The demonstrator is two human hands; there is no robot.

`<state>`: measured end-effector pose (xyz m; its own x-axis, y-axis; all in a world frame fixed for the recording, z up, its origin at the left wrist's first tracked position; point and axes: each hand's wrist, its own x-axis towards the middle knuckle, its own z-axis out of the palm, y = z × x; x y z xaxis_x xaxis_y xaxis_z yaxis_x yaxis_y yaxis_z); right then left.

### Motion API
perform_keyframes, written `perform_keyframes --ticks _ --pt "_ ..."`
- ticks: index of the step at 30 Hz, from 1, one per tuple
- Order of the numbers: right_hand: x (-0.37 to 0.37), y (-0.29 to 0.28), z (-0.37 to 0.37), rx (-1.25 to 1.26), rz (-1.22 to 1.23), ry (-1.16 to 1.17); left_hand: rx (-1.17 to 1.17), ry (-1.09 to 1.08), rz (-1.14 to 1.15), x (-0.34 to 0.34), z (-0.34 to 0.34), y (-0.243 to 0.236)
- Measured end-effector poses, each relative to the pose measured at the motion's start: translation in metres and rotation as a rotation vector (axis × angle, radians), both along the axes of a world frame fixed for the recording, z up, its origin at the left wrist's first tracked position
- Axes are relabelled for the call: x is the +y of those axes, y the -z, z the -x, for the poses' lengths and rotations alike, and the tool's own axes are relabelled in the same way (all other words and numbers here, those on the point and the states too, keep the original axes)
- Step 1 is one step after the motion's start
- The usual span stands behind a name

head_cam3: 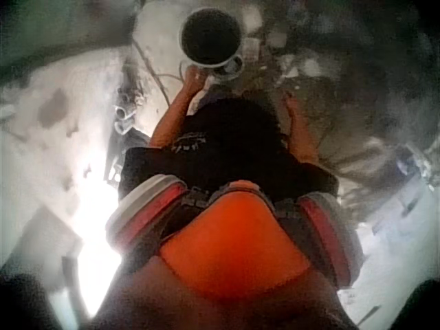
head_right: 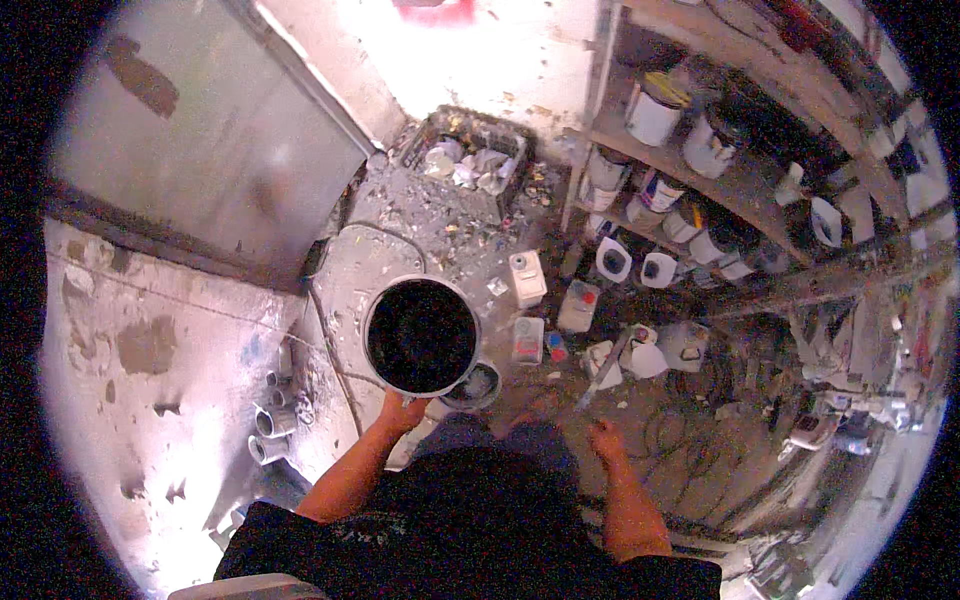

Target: The person uses a spray gun to apply paint to the side of a car in a workshop. They then walk to a shelf, retrieve a container, pour liquid into the spray gun cup, and test spray the gun onto the floor.

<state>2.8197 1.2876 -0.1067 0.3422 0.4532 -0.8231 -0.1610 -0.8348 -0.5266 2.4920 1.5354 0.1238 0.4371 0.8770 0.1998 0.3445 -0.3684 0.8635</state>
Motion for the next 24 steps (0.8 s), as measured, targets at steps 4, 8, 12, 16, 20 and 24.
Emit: perform_keyframes --ticks 4,8,12,16,20,24 --pt "0.022 0.003 0.036 0.001 0.033 -0.121 0.077 -0.062 0.051 0.002 0.052 0.012" --pt "0.025 0.036 0.041 -0.192 -0.089 -0.294 -0.01 -0.1 0.106 0.016 0.066 0.006" --pt "0.089 -0.007 0.103 -0.208 -0.171 -0.403 0.086 -0.103 0.236 0.022 0.118 0.038" --pt "0.132 -0.062 0.156 -0.293 -0.157 -0.483 -0.039 -0.282 0.493 0.021 0.154 0.079" --pt "0.11 -0.04 0.138 -0.277 -0.151 -0.542 -0.072 -0.414 0.562 0.022 0.16 0.098" --pt "0.089 -0.028 0.127 -0.121 -0.157 -0.373 -0.127 -0.642 0.851 0.024 0.166 0.076"
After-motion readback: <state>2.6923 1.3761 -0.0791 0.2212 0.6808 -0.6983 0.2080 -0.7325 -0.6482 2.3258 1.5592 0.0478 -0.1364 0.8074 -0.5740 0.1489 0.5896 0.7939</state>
